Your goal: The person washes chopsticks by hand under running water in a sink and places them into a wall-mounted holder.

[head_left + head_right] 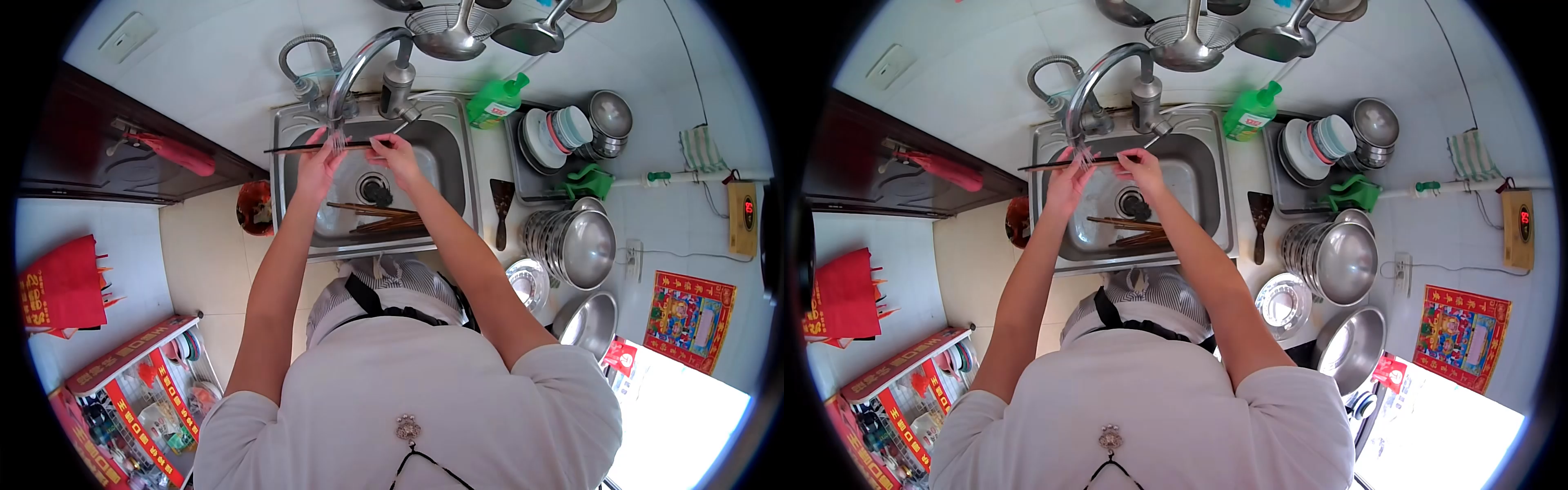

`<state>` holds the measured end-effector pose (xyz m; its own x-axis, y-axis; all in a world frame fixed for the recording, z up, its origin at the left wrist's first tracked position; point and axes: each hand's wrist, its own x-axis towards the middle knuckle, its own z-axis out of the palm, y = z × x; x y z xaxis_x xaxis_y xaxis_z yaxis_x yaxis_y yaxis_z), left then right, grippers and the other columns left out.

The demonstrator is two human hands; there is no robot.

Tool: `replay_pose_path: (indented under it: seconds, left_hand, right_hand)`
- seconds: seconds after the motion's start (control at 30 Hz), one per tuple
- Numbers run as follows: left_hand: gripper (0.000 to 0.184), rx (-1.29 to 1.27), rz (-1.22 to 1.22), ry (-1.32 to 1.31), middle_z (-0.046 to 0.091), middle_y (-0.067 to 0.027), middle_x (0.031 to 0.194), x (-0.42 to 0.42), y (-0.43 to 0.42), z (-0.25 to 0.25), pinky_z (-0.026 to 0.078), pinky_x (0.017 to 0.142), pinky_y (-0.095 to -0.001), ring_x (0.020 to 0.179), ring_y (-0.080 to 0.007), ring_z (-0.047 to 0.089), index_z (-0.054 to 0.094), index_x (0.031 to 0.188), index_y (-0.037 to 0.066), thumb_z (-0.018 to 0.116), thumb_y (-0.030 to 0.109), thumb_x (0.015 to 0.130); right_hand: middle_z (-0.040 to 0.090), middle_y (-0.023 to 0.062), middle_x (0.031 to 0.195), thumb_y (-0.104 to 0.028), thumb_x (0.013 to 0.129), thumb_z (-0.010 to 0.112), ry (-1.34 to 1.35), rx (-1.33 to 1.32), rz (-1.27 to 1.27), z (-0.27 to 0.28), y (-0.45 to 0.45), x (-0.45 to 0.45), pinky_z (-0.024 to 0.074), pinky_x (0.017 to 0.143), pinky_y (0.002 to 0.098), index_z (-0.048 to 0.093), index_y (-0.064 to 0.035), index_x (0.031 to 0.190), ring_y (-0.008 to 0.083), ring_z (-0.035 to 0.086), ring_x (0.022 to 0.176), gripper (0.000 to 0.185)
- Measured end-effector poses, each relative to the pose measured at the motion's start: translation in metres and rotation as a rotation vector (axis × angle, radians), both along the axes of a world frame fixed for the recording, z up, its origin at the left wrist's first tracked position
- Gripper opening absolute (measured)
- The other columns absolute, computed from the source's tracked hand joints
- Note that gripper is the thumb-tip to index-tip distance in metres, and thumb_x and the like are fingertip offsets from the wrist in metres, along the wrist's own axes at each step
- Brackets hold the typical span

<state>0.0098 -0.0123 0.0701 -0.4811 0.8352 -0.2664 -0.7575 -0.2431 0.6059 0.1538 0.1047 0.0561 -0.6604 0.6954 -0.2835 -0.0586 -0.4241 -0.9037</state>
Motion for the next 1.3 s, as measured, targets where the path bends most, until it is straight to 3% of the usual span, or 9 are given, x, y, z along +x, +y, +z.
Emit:
replay_pose_path:
  seconds: [0.27, 0.47, 0.57, 0.77, 0.9, 0.97, 1.1, 1.2, 1.3]
  left_hand:
    - [0.035, -0.187, 0.005, 0.182, 0.058, -0.0116, 0.107, 0.006, 0.005, -0.009, 0.052, 0.077, -0.0305, 0.095, -0.0258, 0.06, 0.045, 0.12, 0.008, 0.055, 0.014, 0.087]
    - [0.026, -0.258, 0.215, -0.01, 0.058, -0.0038, 0.083, -0.011, 0.005, -0.016, 0.051, 0.072, -0.0312, 0.079, -0.0182, 0.059, 0.055, 0.103, 0.009, 0.056, 0.029, 0.087]
    - [0.025, -0.213, 0.308, -0.155, 0.055, -0.0023, 0.074, -0.012, 0.013, -0.031, 0.051, 0.066, -0.0318, 0.071, -0.0173, 0.057, 0.054, 0.092, 0.01, 0.054, 0.035, 0.088]
    - [0.031, -0.276, 0.297, -0.21, 0.051, -0.0044, 0.067, 0.042, 0.036, -0.028, 0.049, 0.058, -0.0323, 0.06, -0.0195, 0.054, 0.047, 0.08, 0.01, 0.046, 0.039, 0.091]
    - [0.028, -0.322, 0.274, -0.176, 0.051, -0.0031, 0.067, 0.046, 0.042, -0.033, 0.048, 0.055, -0.0308, 0.059, -0.0179, 0.052, 0.049, 0.083, 0.01, 0.046, 0.037, 0.091]
    - [0.024, -0.378, 0.224, -0.184, 0.051, -0.0019, 0.067, 0.031, 0.043, -0.03, 0.046, 0.053, -0.0292, 0.058, -0.0158, 0.052, 0.051, 0.084, 0.011, 0.048, 0.034, 0.091]
    - [0.023, -0.095, 0.386, -0.454, 0.052, 0.0003, 0.066, -0.003, 0.05, -0.029, 0.045, 0.052, -0.0277, 0.058, -0.0131, 0.051, 0.055, 0.087, 0.012, 0.045, 0.033, 0.092]
    - [0.022, -0.087, 0.205, -0.177, 0.055, -0.0002, 0.072, 0.001, 0.045, -0.034, 0.047, 0.06, -0.0263, 0.066, -0.0131, 0.054, 0.054, 0.088, 0.011, 0.044, 0.029, 0.093]
    - [0.02, -0.162, 0.188, -0.132, 0.055, 0.0004, 0.073, 0.045, 0.038, -0.036, 0.048, 0.062, -0.0259, 0.068, -0.0128, 0.055, 0.055, 0.089, 0.01, 0.046, 0.028, 0.093]
  right_hand:
    - [0.061, 0.0072, 0.071, -0.023, 0.084, 0.059, -0.377, 0.408, 0.472, 0.012, 0.007, 0.006, 0.044, 0.063, 0.0253, 0.064, 0.0004, 0.087, 0.0111, 0.054, 0.066, 0.024]
    - [0.059, 0.0098, 0.067, -0.029, 0.084, 0.058, -0.347, 0.621, 0.227, 0.004, -0.004, 0.021, 0.0434, 0.06, 0.0312, 0.065, -0.0041, 0.086, 0.0182, 0.054, 0.062, 0.026]
    - [0.057, 0.0055, 0.064, -0.028, 0.087, 0.054, -0.407, 0.69, 0.195, 0.01, -0.02, 0.023, 0.0399, 0.055, 0.0276, 0.063, -0.0038, 0.089, 0.0131, 0.05, 0.058, 0.025]
    - [0.062, 0.0168, 0.078, -0.03, 0.085, 0.055, -0.504, 0.613, -0.092, 0.01, -0.061, 0.002, 0.045, 0.063, 0.0408, 0.055, -0.0067, 0.093, 0.0344, 0.06, 0.073, 0.024]
    - [0.062, 0.0167, 0.076, -0.027, 0.086, 0.054, -0.516, 0.56, -0.131, 0.012, -0.062, 0.008, 0.0435, 0.061, 0.0439, 0.05, -0.0081, 0.097, 0.0368, 0.059, 0.07, 0.023]
    - [0.062, 0.0134, 0.071, -0.025, 0.086, 0.055, -0.525, 0.636, -0.146, 0.015, -0.06, 0.01, 0.0421, 0.057, 0.0367, 0.049, -0.0068, 0.098, 0.0279, 0.057, 0.061, 0.022]
    - [0.061, 0.0103, 0.066, -0.023, 0.087, 0.055, -0.448, 0.607, -0.155, 0.016, -0.058, 0.023, 0.0409, 0.054, 0.0317, 0.049, -0.0056, 0.098, 0.0187, 0.054, 0.055, 0.022]
    - [0.062, 0.014, 0.073, -0.024, 0.086, 0.054, -0.452, 0.533, -0.137, 0.016, -0.057, 0.025, 0.0432, 0.058, 0.0396, 0.048, -0.0093, 0.099, 0.0315, 0.059, 0.065, 0.021]
    - [0.059, 0.0081, 0.063, -0.02, 0.086, 0.057, -0.446, 0.512, -0.203, 0.007, -0.058, 0.012, 0.0397, 0.053, 0.0285, 0.048, -0.0047, 0.097, 0.0128, 0.052, 0.056, 0.021]
